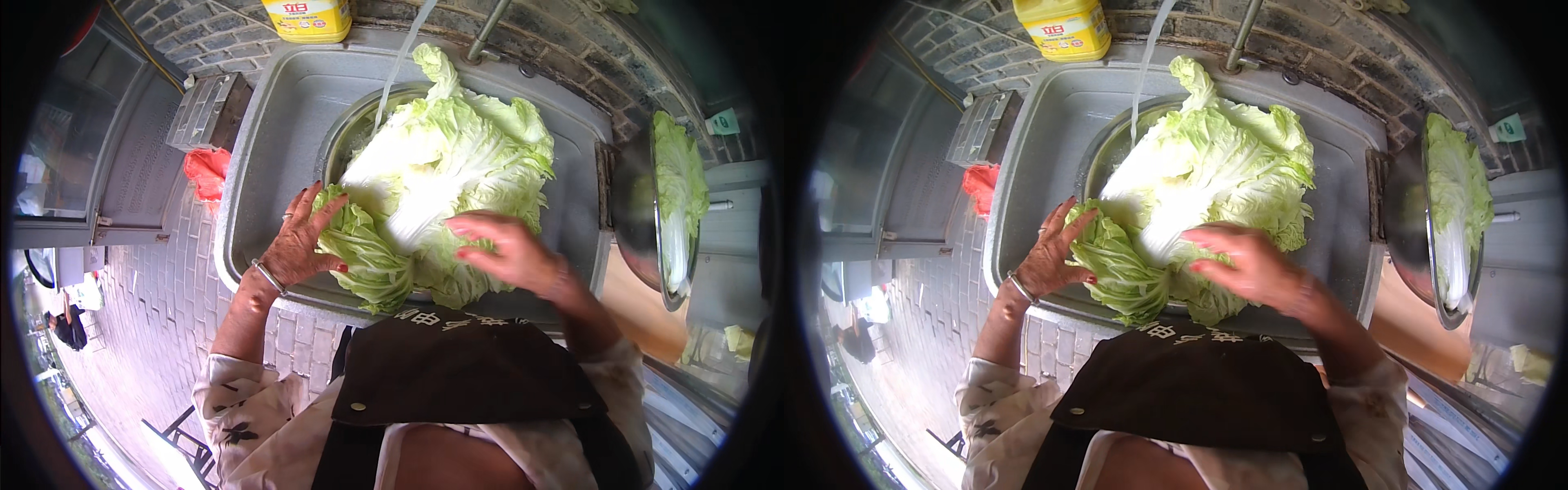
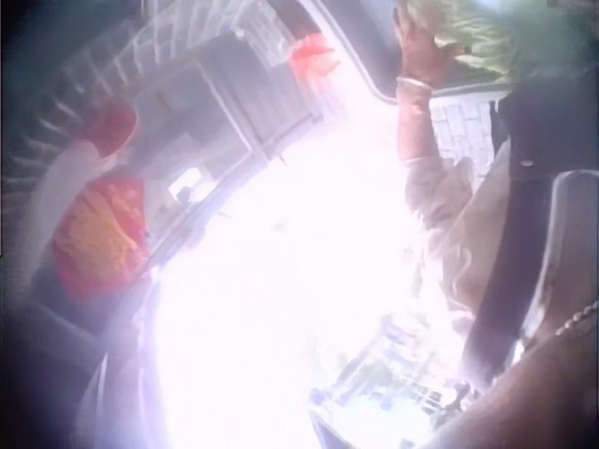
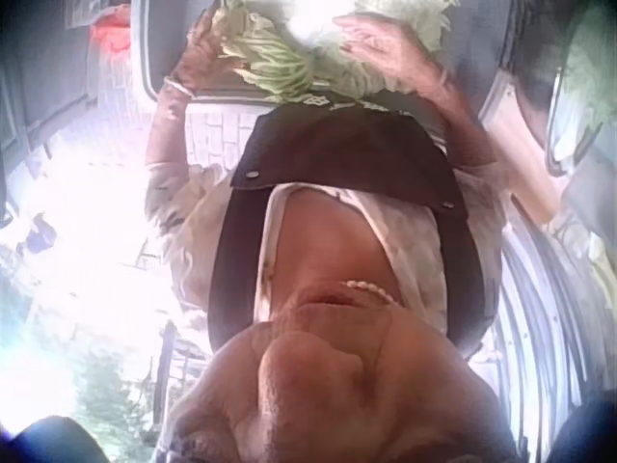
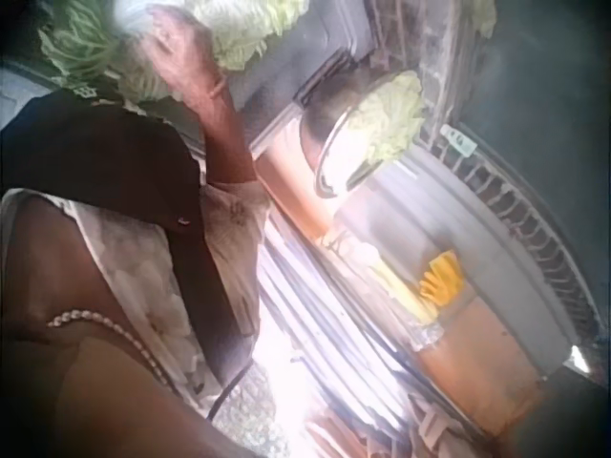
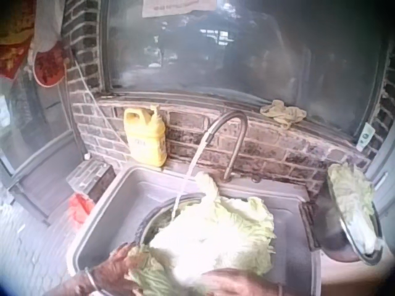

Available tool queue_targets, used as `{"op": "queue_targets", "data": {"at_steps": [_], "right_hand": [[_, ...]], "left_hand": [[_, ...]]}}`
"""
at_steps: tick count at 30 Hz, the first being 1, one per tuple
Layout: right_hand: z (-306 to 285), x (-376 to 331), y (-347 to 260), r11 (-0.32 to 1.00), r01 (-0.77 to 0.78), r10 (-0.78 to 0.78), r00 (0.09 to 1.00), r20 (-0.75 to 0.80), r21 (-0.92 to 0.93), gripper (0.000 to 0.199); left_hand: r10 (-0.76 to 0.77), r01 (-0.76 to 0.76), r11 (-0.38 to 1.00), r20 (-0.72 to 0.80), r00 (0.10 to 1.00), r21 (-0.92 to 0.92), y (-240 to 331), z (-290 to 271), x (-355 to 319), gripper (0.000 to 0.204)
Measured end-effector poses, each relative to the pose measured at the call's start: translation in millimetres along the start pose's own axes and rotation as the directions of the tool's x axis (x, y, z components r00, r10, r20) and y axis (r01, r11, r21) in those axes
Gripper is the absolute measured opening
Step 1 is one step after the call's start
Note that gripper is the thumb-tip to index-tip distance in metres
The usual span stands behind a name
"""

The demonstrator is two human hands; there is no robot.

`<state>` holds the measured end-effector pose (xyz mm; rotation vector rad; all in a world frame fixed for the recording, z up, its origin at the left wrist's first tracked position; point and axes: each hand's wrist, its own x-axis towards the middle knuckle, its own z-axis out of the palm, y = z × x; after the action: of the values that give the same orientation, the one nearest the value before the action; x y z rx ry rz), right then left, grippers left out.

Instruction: The person washes a head of napa cabbage under running water in a sink. They repeatedly peel off outer leaves, rinse them, and place the cleaned leaves into a metal bowl beside the sink.

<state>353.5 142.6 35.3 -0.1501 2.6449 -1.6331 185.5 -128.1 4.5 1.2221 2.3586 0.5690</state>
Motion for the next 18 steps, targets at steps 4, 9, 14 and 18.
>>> {"op": "queue_targets", "data": {"at_steps": [4,9,14,18], "right_hand": [[96,46,33,0.921,0.130,-0.021,0.958,0.287,-0.367,0.079],[115,62,16,0.936,0.077,0.018,0.964,0.264,-0.343,0.071],[93,74,26,0.956,-0.118,0.077,0.985,0.157,0.270,0.052],[38,101,-12,0.804,-0.196,0.134,0.979,0.150,0.562,0.047]], "left_hand": [[-0.091,0.084,0.990,-0.058,0.994,-0.118,-38,11,-6,0.091],[-0.196,0.213,0.771,0.094,0.976,-0.600,-46,28,-23,0.078],[-0.195,0.048,0.419,-0.038,0.980,-0.907,-31,10,-9,0.048],[-0.152,-0.073,0.266,-0.117,0.981,-0.961,-10,-27,18,0.042]]}}
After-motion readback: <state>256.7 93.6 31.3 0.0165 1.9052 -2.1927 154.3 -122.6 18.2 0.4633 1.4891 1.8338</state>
